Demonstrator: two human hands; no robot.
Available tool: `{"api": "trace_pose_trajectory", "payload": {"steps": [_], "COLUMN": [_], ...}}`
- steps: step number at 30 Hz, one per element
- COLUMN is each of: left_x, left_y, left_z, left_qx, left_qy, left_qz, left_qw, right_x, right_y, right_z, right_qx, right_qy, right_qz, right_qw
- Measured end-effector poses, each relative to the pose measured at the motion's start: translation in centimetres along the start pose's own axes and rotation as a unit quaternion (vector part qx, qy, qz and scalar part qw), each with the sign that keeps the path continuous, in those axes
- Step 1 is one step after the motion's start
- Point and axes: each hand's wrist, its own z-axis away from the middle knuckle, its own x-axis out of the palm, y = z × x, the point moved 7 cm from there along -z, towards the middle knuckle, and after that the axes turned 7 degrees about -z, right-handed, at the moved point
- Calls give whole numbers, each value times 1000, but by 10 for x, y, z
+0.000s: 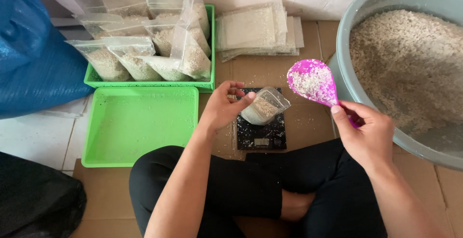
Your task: Scooping grain from a large basin into small plastic bags, weighing them on a digital scale, and sealing the bags.
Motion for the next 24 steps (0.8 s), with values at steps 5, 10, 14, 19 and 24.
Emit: {"api": "trace_pose_trajectory", "payload": {"steps": [5, 10, 14, 19, 24], "left_x": [-12, -18, -28, -18, -29], "left_y": [-3, -12, -50, -57, -60], "left_z": [-8, -24, -45, -53, -58], "left_qx": [31, 92, 33, -25, 21], "left_qy": [9, 68, 173, 155, 254], "left_qz": [1, 32, 180, 204, 165], "left_qw": [999, 993, 968, 966, 953], "right_x": [1, -33, -87, -154, -162], "right_y": [10, 41, 71, 100, 131], "right_z": [-4, -15, -35, -70, -122], "right_qx": [118, 101, 127, 27, 241], "right_qy": [-29, 59, 150, 161, -9], "right_qz": [-89, -151, -139, 71, 192], "right_qw": [989, 982, 970, 984, 951]}}
